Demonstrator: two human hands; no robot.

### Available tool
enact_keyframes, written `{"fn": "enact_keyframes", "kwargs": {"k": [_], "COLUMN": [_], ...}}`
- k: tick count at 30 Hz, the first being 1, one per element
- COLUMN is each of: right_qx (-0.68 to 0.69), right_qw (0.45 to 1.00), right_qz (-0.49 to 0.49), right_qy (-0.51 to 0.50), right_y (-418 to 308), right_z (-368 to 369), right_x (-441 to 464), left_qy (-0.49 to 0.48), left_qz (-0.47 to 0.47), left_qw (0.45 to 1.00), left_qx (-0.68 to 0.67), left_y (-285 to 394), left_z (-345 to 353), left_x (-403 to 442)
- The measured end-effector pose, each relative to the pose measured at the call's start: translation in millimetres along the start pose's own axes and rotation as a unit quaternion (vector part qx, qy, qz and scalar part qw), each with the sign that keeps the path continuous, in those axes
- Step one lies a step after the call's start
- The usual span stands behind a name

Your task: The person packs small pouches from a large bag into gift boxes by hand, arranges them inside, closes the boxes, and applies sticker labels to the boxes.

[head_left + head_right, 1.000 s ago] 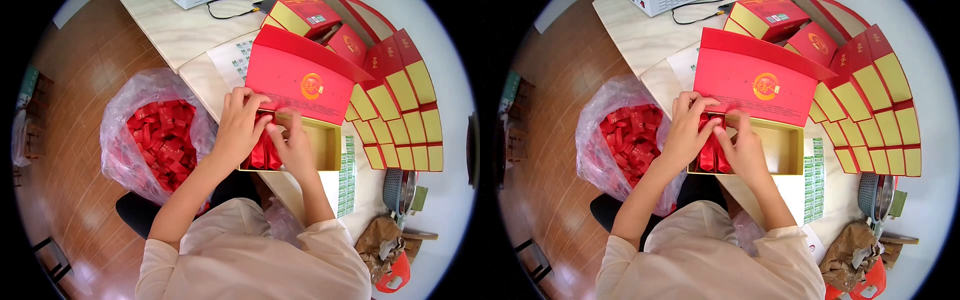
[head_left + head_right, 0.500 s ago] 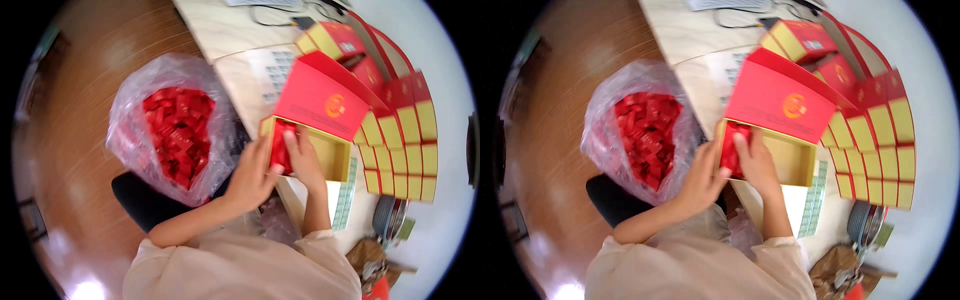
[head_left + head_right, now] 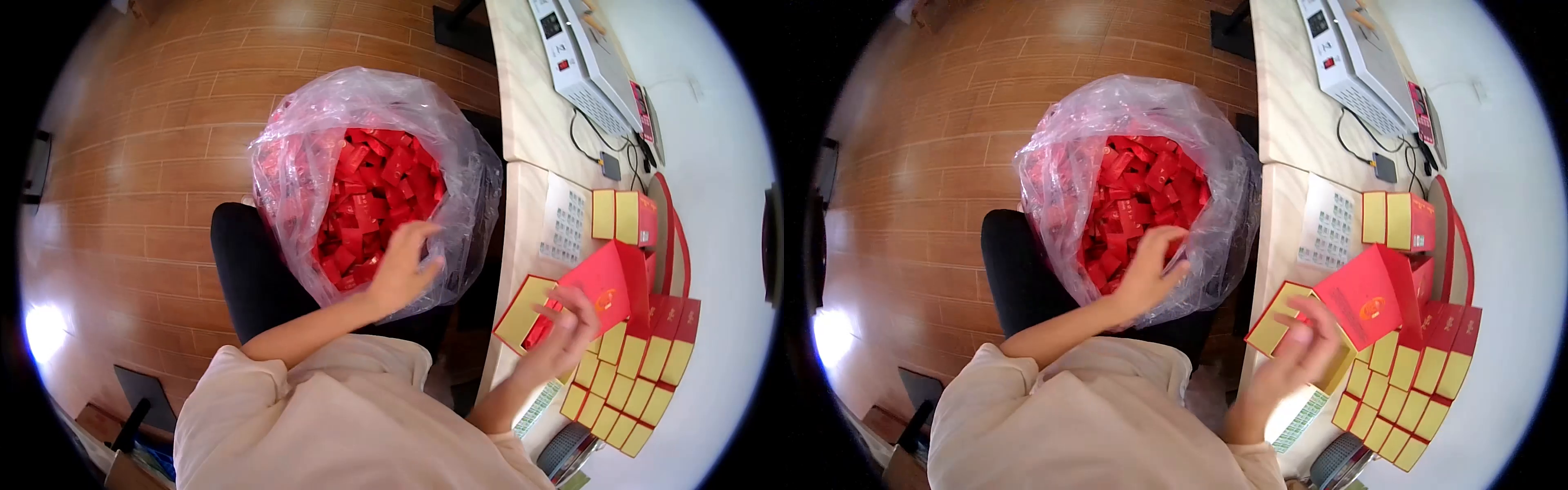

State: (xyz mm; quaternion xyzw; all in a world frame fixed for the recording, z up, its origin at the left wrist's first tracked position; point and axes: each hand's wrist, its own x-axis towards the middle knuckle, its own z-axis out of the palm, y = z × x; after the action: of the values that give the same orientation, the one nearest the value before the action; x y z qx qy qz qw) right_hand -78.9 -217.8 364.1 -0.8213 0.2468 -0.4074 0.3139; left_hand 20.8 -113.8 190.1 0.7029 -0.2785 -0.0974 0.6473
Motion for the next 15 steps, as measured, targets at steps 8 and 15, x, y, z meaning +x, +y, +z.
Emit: {"fn": "enact_keyframes", "kwargs": {"k": [8, 15], "right_qx": [-0.206, -0.404], "right_qw": [0.943, 0.88], "right_qz": [-0.007, 0.11], "right_qy": [-0.263, -0.226], "right_y": [154.3, 259.2], "right_z": [225.9, 295.9], "right_x": [-28.6, 10.6], "left_qy": [0.205, 0.206], "left_qz": [-0.162, -0.219], "left_qw": [0.924, 0.873], "left_qx": [0.28, 0.384], "left_y": [-124.6, -175.7], "left_z": [-93.8, -129.7], "left_x": [10.7, 43.3]}}
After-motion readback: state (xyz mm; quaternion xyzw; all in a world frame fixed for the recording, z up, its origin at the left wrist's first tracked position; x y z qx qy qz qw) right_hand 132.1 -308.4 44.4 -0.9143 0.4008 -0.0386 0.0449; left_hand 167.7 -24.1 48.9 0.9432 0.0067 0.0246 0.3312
